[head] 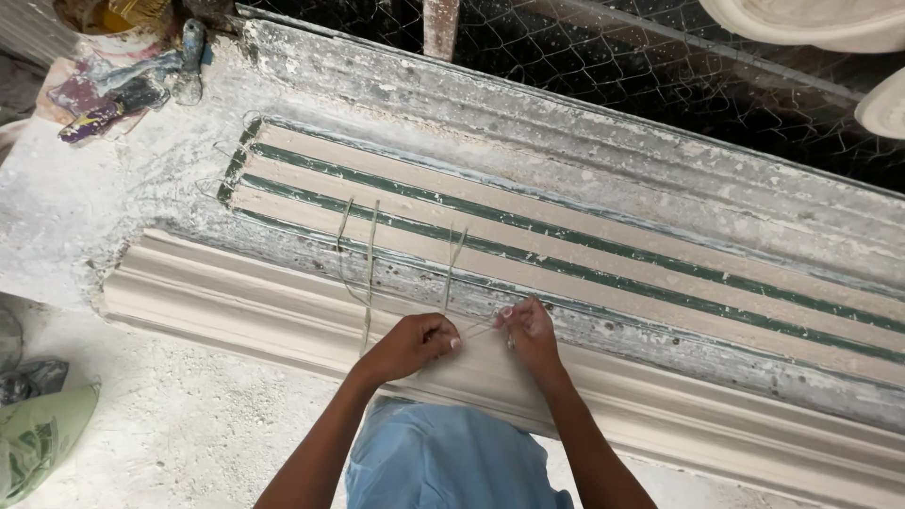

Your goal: The person ties green string around a long white plaster molding on a workbench, then lifts and hangs the molding on a wire rack with other similar items. The person then picks up a small brush and wipes the surface of the molding.

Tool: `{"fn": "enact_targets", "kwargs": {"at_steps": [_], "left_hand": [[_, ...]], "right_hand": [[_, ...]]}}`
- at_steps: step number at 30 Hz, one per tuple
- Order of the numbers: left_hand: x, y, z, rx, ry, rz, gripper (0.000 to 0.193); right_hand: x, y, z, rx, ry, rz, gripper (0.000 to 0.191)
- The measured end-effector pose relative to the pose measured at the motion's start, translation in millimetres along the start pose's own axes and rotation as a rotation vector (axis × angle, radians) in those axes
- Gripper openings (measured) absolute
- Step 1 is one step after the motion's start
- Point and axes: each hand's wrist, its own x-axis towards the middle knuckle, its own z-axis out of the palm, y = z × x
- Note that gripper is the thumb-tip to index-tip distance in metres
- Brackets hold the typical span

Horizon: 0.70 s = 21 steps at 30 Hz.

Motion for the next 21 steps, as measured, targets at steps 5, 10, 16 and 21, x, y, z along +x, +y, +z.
{"fn": "enact_targets", "kwargs": {"at_steps": [5, 10, 16, 21], "left_hand": [[14, -21, -49, -0.155, 0.194, 0.034, 0.027], [84, -51, -88, -0.338, 0.518, -0.004, 0.037], [99, -52, -86, -0.074, 0.682, -0.020, 0.042], [37, -36, -56, 0.604, 0.454, 0.451, 0.038]], "right_hand": [[24, -3, 44, 0.297, 0.027, 0.145, 0.027], [39, 1, 99, -0.787, 0.100, -0.456, 0.028], [44, 6, 120, -0.670, 0.204, -0.374, 0.016], [36, 7, 110, 0.166, 0.204, 0.098, 0.021]]}}
